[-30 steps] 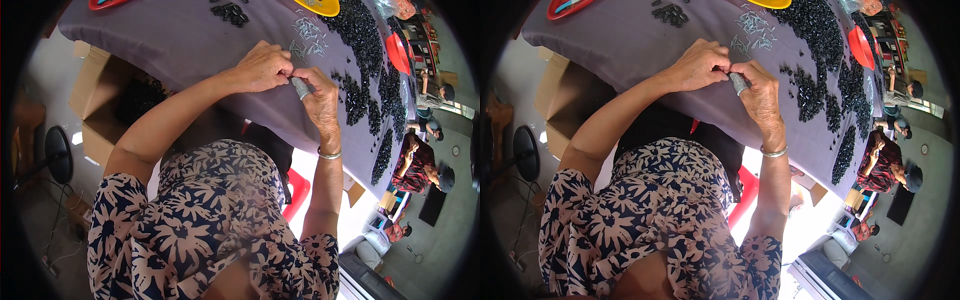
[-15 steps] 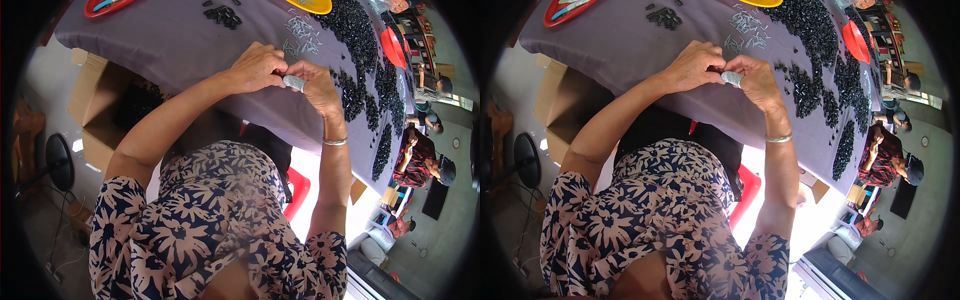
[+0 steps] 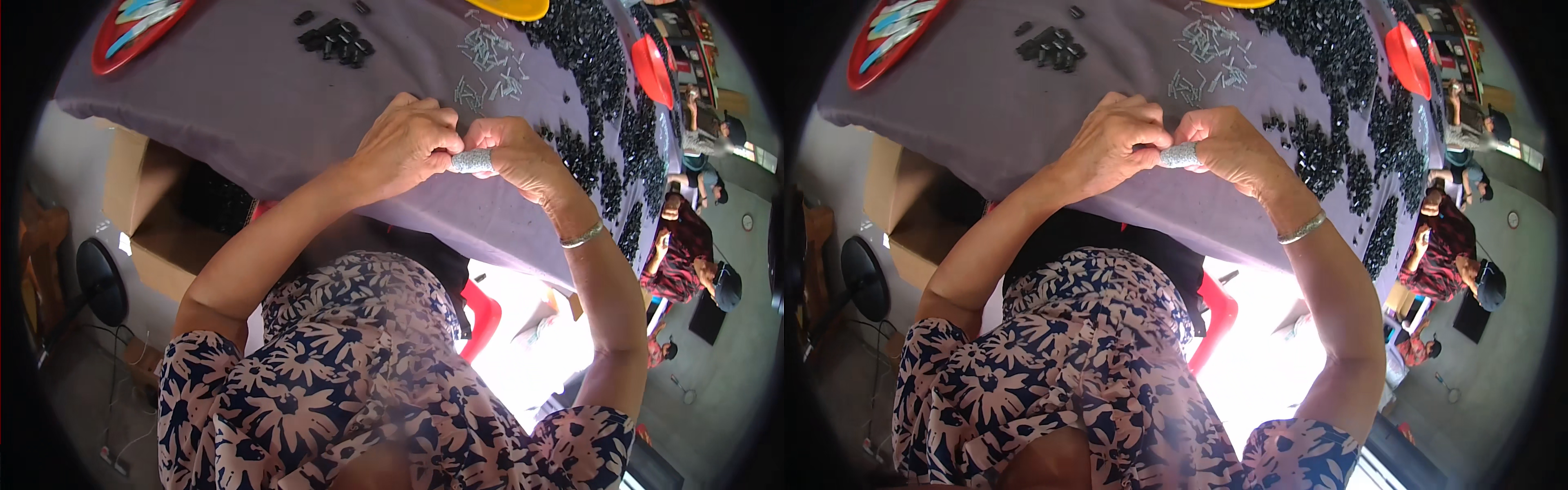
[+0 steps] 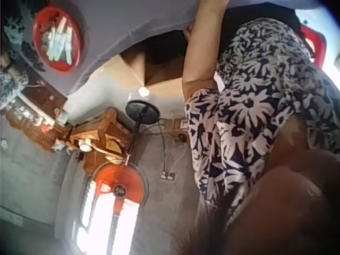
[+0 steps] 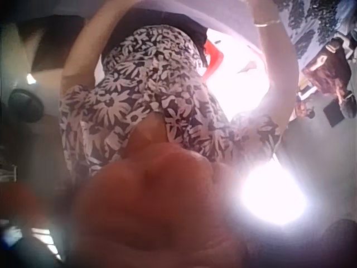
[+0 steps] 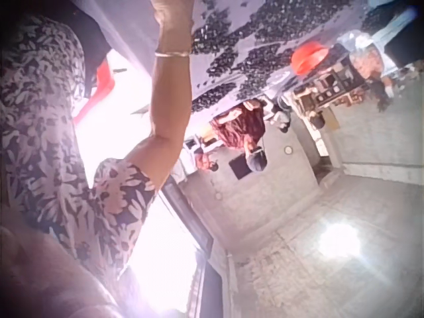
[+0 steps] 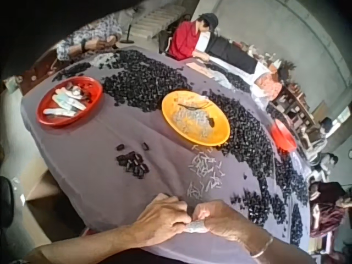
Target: The recorder is assembling small silver metal pins into black plastic components at a table with other workers.
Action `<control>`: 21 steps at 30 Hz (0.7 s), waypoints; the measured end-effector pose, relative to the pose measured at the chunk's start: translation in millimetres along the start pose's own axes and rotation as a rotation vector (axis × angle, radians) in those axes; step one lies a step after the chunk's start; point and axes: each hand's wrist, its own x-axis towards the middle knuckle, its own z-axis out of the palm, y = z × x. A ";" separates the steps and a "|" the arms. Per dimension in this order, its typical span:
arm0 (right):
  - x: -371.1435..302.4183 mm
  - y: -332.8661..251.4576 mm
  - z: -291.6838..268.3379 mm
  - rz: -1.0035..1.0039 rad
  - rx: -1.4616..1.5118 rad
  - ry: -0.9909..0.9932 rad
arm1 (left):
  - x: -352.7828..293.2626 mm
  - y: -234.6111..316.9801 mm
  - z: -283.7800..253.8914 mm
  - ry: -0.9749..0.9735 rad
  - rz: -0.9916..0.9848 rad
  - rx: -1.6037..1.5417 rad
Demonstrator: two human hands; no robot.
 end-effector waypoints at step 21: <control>-68.8 107.7 -5.8 -0.457 -0.376 1.087 | 8.9 -28.6 -61.3 0.254 -0.135 0.683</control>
